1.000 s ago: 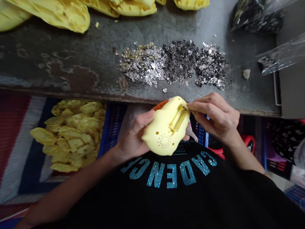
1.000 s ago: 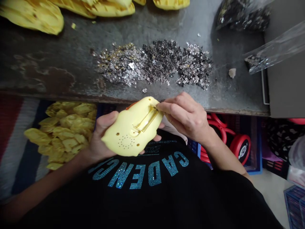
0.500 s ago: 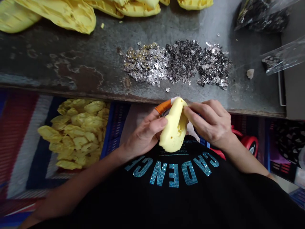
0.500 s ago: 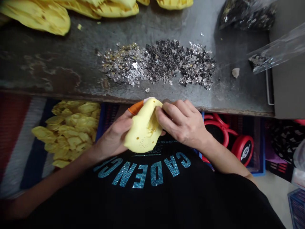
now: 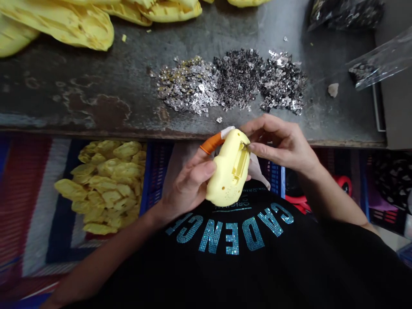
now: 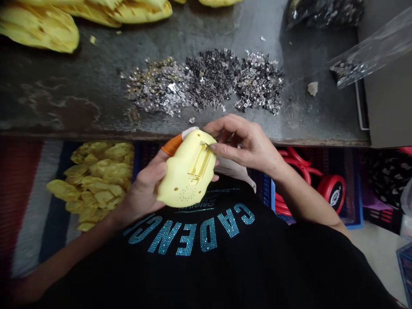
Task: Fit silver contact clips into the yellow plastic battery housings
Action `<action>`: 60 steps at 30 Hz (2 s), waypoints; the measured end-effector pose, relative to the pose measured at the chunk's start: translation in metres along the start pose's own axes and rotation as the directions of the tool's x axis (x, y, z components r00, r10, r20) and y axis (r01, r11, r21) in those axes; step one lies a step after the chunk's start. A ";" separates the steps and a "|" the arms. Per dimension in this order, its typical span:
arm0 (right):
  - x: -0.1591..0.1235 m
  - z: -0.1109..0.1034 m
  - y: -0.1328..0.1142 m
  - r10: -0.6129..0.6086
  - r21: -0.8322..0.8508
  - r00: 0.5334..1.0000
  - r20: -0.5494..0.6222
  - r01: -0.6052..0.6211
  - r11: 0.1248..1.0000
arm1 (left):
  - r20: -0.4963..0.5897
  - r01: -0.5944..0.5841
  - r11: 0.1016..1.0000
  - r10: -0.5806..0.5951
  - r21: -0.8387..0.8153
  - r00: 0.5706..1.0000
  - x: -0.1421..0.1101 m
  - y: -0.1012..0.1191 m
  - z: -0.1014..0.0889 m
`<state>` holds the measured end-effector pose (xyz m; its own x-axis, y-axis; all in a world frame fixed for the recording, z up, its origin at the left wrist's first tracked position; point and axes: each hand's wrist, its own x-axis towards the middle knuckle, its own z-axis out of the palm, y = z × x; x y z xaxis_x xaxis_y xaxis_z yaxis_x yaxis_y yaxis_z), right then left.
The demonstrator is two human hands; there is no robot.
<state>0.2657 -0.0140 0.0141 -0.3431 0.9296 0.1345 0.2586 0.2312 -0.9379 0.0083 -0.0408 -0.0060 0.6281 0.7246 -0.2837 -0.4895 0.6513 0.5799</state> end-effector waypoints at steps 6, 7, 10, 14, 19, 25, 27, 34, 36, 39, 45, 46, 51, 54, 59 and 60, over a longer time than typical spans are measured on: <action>0.010 -0.001 -0.001 0.033 0.059 0.989 0.143 -0.042 0.997 | 0.024 -0.051 0.984 0.048 0.170 0.999 -0.005 -0.001 -0.001; 0.011 -0.001 0.000 0.031 0.063 0.988 0.154 -0.041 0.997 | 0.020 -0.052 0.979 0.049 0.198 0.999 -0.006 -0.001 0.000; 0.012 0.003 0.006 0.035 0.051 0.987 0.155 -0.044 0.998 | -0.003 -0.023 0.975 0.025 0.223 1.000 -0.005 -0.001 -0.001; 0.010 0.010 0.011 0.088 0.135 0.984 0.156 -0.110 0.985 | -0.009 0.006 0.995 -0.005 0.101 1.000 0.001 -0.004 -0.010; 0.009 0.010 0.008 0.122 0.417 0.981 0.149 -0.175 0.892 | 0.134 0.074 0.997 -0.072 -0.007 0.988 0.009 -0.001 -0.013; 0.013 0.005 0.005 0.126 0.357 0.980 0.157 -0.175 0.918 | 0.102 -0.026 0.997 0.018 0.072 0.995 0.010 0.000 -0.009; 0.013 0.006 0.002 0.111 0.265 0.984 0.142 -0.146 0.953 | 0.054 -0.047 0.990 0.040 0.135 0.998 0.008 -0.003 -0.010; 0.002 0.009 -0.007 -0.068 -0.137 0.997 0.029 0.071 0.988 | 0.067 -0.101 0.899 0.080 0.426 0.995 -0.006 -0.005 -0.019; -0.002 0.011 0.000 -0.129 -0.172 0.992 0.010 0.129 0.977 | 0.072 -0.098 0.838 0.071 0.537 0.995 -0.008 -0.001 -0.018; -0.010 0.016 0.016 -0.233 -0.185 0.970 -0.065 0.217 0.958 | 0.099 -0.116 0.723 0.066 0.681 0.993 -0.009 0.004 -0.012; -0.021 0.027 0.039 -0.333 -0.206 0.916 -0.225 0.289 0.935 | 0.123 -0.201 0.419 0.205 0.885 0.971 -0.006 0.010 0.005; -0.022 0.028 0.041 -0.341 -0.216 0.909 -0.238 0.293 0.931 | 0.162 -0.246 0.354 0.250 0.902 0.954 -0.006 0.010 0.007; -0.021 0.032 0.044 -0.389 -0.208 0.885 -0.254 0.343 0.916 | 0.300 -0.385 0.210 0.347 0.899 0.889 -0.007 0.011 0.009; -0.020 0.033 0.046 -0.384 -0.211 0.889 -0.251 0.337 0.918 | 0.252 -0.348 0.257 0.342 0.902 0.905 -0.009 0.010 0.008; -0.019 0.034 0.042 -0.334 -0.171 0.909 -0.249 0.298 0.939 | 0.168 -0.286 0.379 0.315 0.880 0.934 -0.008 0.016 0.002; -0.017 0.034 0.039 -0.296 -0.128 0.921 -0.252 0.272 0.954 | 0.184 -0.301 0.401 0.303 0.866 0.935 -0.008 0.018 -0.002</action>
<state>0.2512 -0.0308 -0.0361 -0.1648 0.8601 0.4827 0.2691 0.5100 -0.8170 -0.0066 -0.0339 0.0053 0.5503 0.8334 0.0515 0.1386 -0.1520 0.9786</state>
